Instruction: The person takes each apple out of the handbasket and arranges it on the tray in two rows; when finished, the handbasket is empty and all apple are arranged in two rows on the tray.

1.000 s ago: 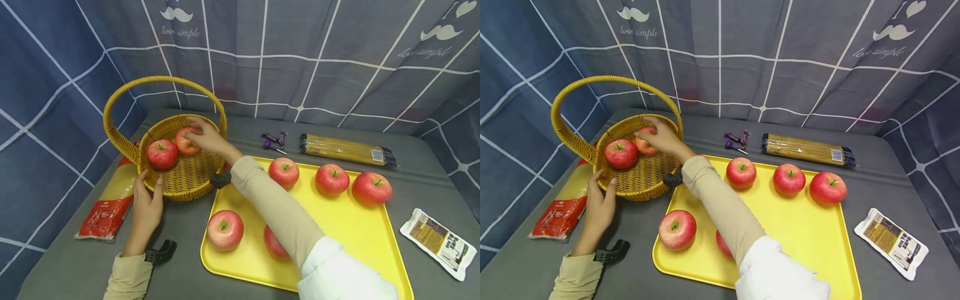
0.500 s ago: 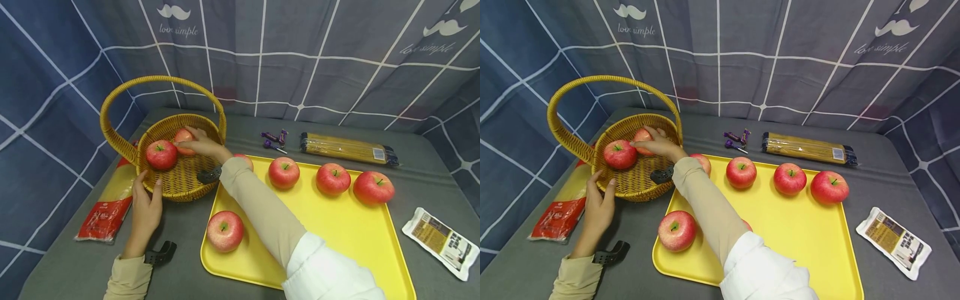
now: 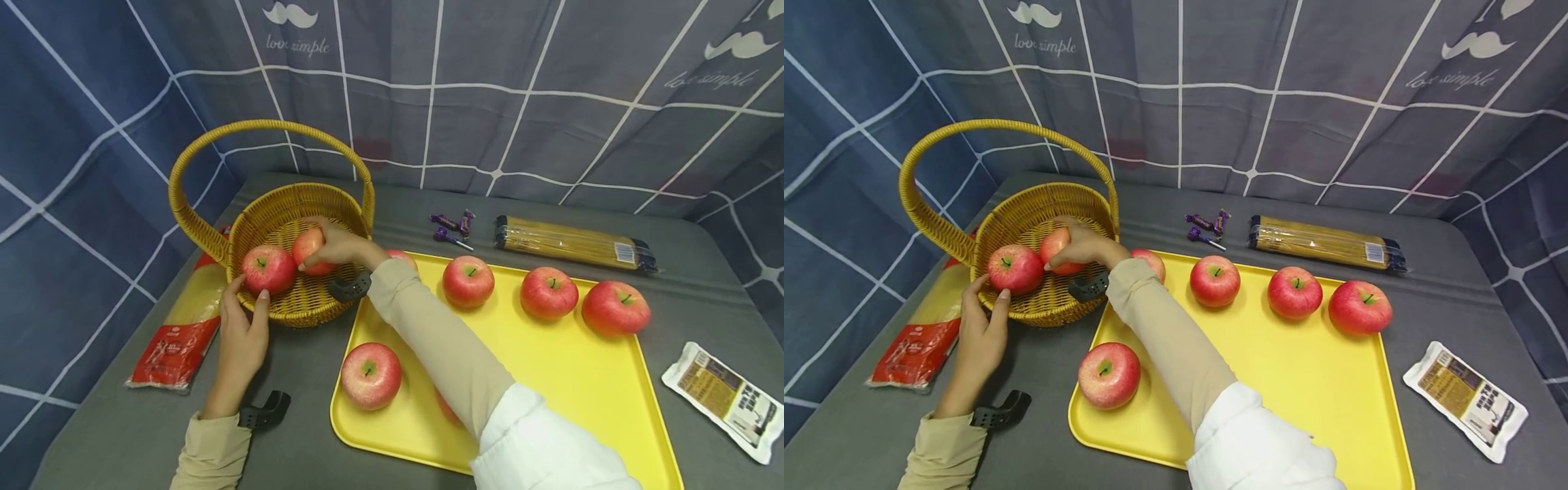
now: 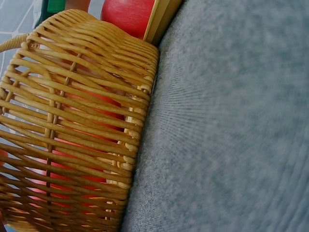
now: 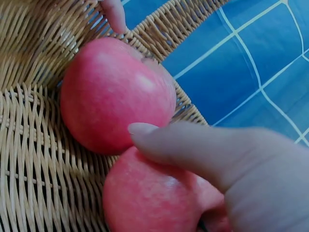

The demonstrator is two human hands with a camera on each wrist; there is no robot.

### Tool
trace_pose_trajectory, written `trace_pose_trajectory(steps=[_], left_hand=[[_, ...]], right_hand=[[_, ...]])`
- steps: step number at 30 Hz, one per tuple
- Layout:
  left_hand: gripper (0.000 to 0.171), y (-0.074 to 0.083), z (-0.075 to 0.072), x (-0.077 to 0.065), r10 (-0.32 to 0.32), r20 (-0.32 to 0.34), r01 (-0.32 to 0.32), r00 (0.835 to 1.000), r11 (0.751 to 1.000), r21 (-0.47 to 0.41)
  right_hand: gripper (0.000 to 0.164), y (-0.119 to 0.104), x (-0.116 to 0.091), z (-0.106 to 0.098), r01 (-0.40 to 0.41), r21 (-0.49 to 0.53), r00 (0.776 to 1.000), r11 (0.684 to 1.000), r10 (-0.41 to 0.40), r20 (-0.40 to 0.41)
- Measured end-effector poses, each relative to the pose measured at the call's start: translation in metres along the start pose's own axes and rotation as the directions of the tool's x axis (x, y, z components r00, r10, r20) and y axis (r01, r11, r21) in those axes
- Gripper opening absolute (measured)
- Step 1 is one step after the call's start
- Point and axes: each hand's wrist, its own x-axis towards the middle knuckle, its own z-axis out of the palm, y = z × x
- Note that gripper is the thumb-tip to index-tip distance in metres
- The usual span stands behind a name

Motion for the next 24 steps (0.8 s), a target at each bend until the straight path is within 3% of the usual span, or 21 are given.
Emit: trace_pose_trajectory(steps=[6, 11, 14, 18, 24], left_hand=[[0.055, -0.001, 0.002, 0.001, 0.004, 0.004, -0.004, 1.0, 1.0, -0.005], [0.055, -0.002, -0.002, 0.001, -0.001, -0.003, 0.001, 1.0, 1.0, -0.011], [0.055, -0.002, -0.004, 0.0, -0.01, -0.006, 0.01, 1.0, 1.0, -0.01], [0.055, -0.002, -0.003, -0.001, -0.018, 0.007, 0.018, 1.0, 1.0, -0.011], [0.054, -0.005, 0.001, 0.001, 0.003, 0.005, -0.003, 1.0, 1.0, -0.006]], right_hand=[[0.084, -0.002, -0.004, -0.003, -0.012, 0.035, 0.99, 0.999, 0.017, -0.141], [0.081, -0.009, -0.012, -0.011, 0.093, 0.023, 0.978, 0.995, -0.087, -0.187], [0.078, -0.018, -0.027, -0.019, 0.17, -0.024, 0.96, 0.985, -0.171, -0.223], [0.075, -0.025, -0.068, -0.037, 0.247, -0.116, 0.933, 0.962, -0.268, -0.238], [0.073, -0.01, -0.157, -0.07, 0.332, -0.26, 0.897, 0.907, -0.388, -0.211]])
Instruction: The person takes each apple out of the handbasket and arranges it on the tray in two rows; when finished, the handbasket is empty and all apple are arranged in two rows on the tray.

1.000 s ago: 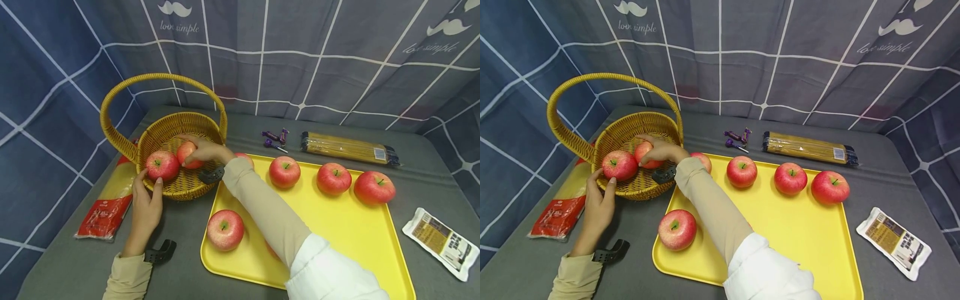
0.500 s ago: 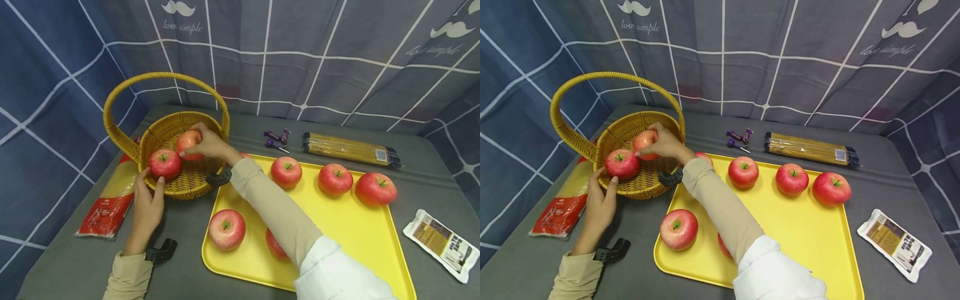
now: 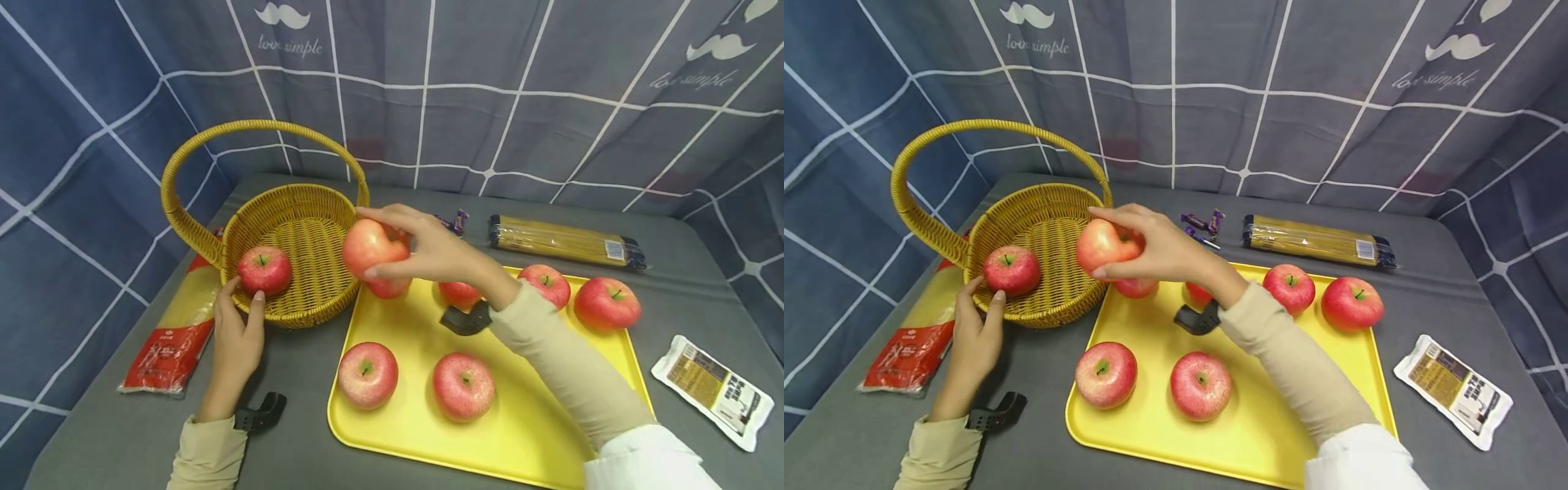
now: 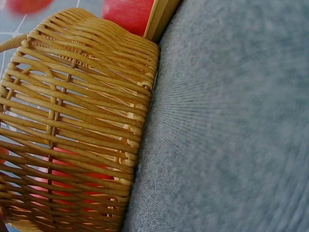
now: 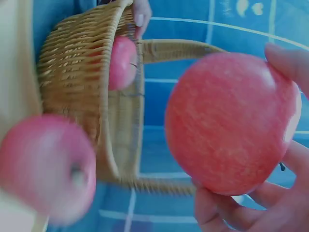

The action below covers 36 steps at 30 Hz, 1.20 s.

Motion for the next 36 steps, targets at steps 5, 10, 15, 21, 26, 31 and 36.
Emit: trace_pose_trajectory(steps=[5, 10, 15, 21, 26, 31, 36], left_hand=[[0.054, -0.002, 0.0, 0.0, -0.003, 0.0, 0.003, 1.0, 1.0, -0.007], [0.054, -0.003, -0.001, -0.003, -0.023, 0.006, 0.024, 1.0, 1.0, -0.011], [0.055, -0.002, -0.005, -0.005, -0.034, 0.014, 0.034, 0.999, 0.999, -0.018], [0.054, -0.001, -0.006, -0.005, -0.037, 0.01, 0.037, 0.999, 0.999, -0.018], [0.055, 0.003, -0.006, -0.005, -0.048, 0.033, 0.048, 0.998, 0.999, -0.005], [0.055, 0.006, -0.005, -0.005, -0.05, 0.045, 0.05, 0.998, 0.999, 0.0], [0.055, 0.008, -0.004, -0.004, -0.05, 0.054, 0.05, 0.997, 0.999, -0.001]], right_hand=[[0.073, 0.005, -0.081, -0.035, -0.09, -0.077, 0.996, 0.993, 0.091, 0.003], [0.075, 0.017, -0.163, -0.048, -0.23, -0.25, 0.973, 0.941, 0.226, -0.044], [0.074, 0.022, -0.224, -0.041, -0.31, -0.284, 0.951, 0.907, 0.291, -0.106], [0.073, 0.021, -0.253, -0.021, -0.302, -0.267, 0.953, 0.915, 0.279, -0.123], [0.077, 0.021, -0.263, -0.004, -0.266, -0.297, 0.963, 0.917, 0.243, -0.113], [0.088, 0.021, -0.27, 0.004, -0.322, -0.288, 0.946, 0.902, 0.299, -0.122], [0.09, 0.023, -0.279, 0.007, -0.378, -0.242, 0.923, 0.894, 0.344, -0.171]])
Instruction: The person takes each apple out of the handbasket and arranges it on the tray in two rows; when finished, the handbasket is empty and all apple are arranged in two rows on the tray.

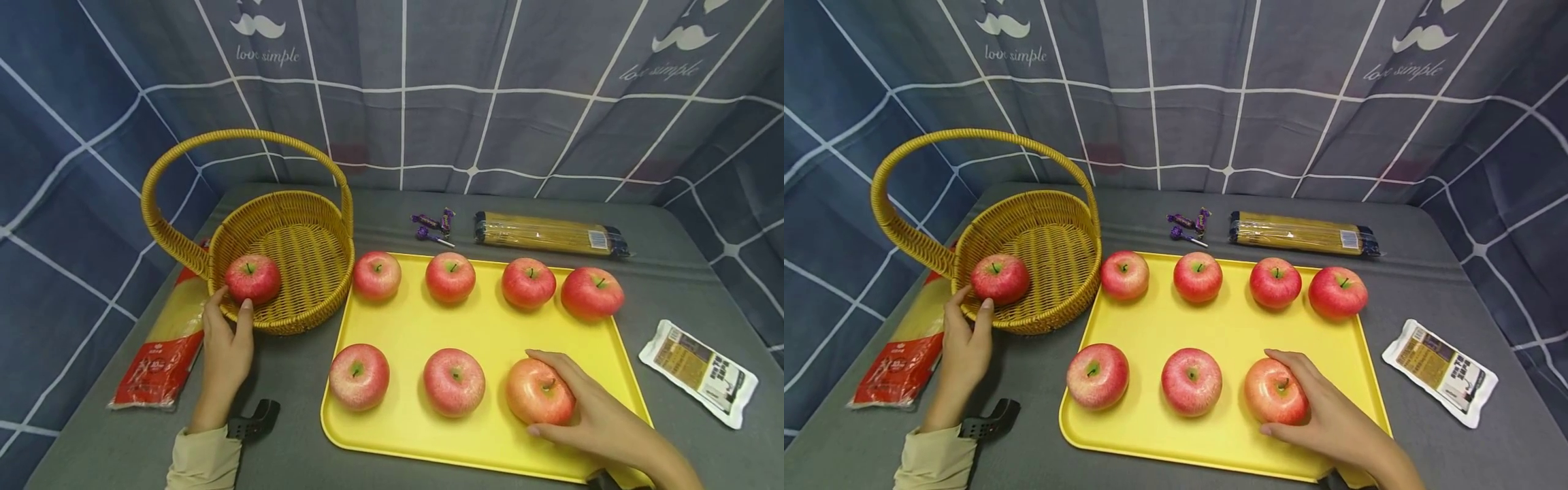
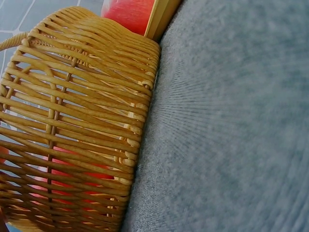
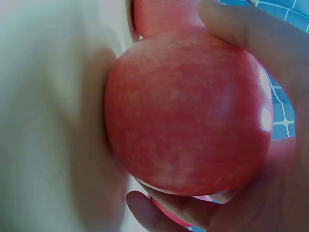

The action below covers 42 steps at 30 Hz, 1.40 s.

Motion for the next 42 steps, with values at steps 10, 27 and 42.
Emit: trace_pose_trajectory(steps=[10, 27, 42], left_hand=[[0.055, -0.002, 0.003, 0.003, 0.011, -0.006, -0.011, 1.0, 1.0, -0.006], [0.055, -0.001, 0.003, 0.003, 0.006, -0.03, -0.007, 1.0, 1.0, -0.013], [0.054, -0.003, 0.001, 0.001, 0.035, -0.027, -0.036, 0.999, 0.999, -0.014]], right_hand=[[0.1, 0.003, -0.003, -0.003, 0.003, 0.051, 1.0, 0.999, -0.004, 0.009], [0.08, -0.039, 0.066, -0.074, 0.061, -0.041, 0.996, 0.997, -0.063, -0.058], [0.058, -0.131, 0.266, 0.015, 0.399, 0.051, 0.868, 0.915, -0.395, 0.302]])
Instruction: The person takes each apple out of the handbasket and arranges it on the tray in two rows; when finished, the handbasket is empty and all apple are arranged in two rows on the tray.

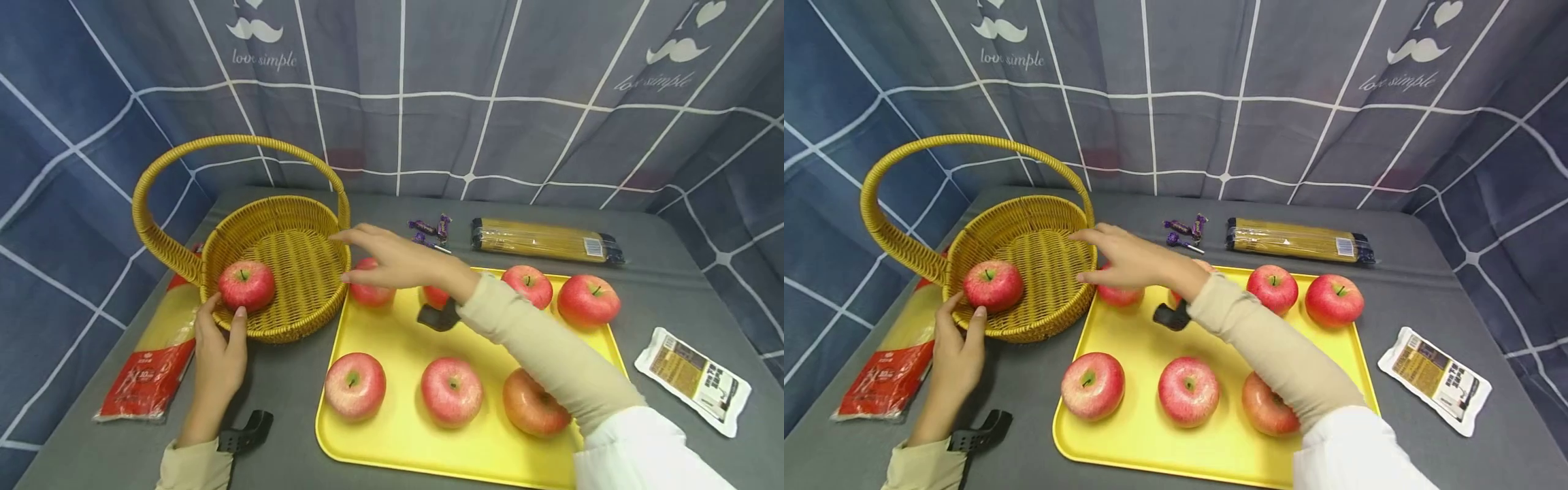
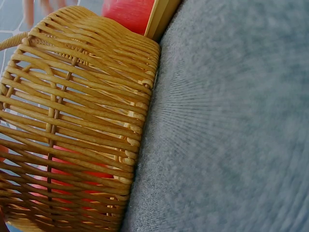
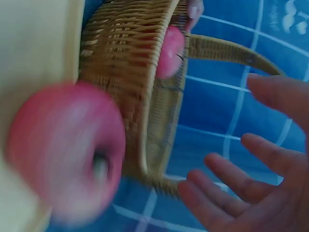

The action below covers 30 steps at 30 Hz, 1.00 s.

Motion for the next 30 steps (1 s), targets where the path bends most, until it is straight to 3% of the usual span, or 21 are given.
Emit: trace_pose_trajectory(steps=[6, 11, 13, 15, 19, 23, 26, 30], left_hand=[[0.054, -0.002, -0.004, -0.003, 0.003, -0.022, -0.002, 1.0, 1.0, 0.017], [0.055, -0.002, -0.004, -0.002, -0.001, 0.005, 0.001, 1.0, 1.0, 0.007], [0.055, -0.001, -0.003, -0.001, -0.002, 0.014, 0.002, 1.0, 1.0, 0.008], [0.055, 0.0, -0.002, -0.001, -0.005, 0.012, 0.005, 1.0, 1.0, 0.013], [0.054, 0.0, -0.001, 0.0, -0.002, -0.006, 0.002, 1.0, 1.0, 0.013], [0.053, -0.002, -0.002, -0.001, 0.015, -0.027, -0.015, 1.0, 1.0, 0.0], [0.053, -0.002, -0.002, 0.0, 0.024, -0.032, -0.024, 0.999, 1.0, 0.003], [0.054, -0.002, 0.0, 0.0, 0.015, -0.016, -0.015, 1.0, 1.0, 0.01]], right_hand=[[0.065, -0.012, 0.084, 0.039, -0.092, 0.136, 0.995, 0.986, 0.085, 0.057], [0.071, -0.021, 0.121, 0.077, -0.202, 0.337, 0.979, 0.92, 0.18, 0.095], [0.074, -0.024, 0.128, 0.092, -0.232, 0.385, 0.973, 0.894, 0.204, 0.113], [0.078, -0.027, 0.131, 0.106, -0.244, 0.393, 0.969, 0.887, 0.203, 0.144], [0.086, -0.03, 0.131, 0.124, -0.207, 0.355, 0.973, 0.912, 0.152, 0.176], [0.086, -0.029, 0.13, 0.125, -0.154, 0.355, 0.981, 0.922, 0.102, 0.162], [0.082, -0.026, 0.128, 0.12, -0.138, 0.425, 0.982, 0.895, 0.069, 0.174], [0.072, -0.023, 0.122, 0.113, -0.18, 0.497, 0.975, 0.849, 0.087, 0.204]])
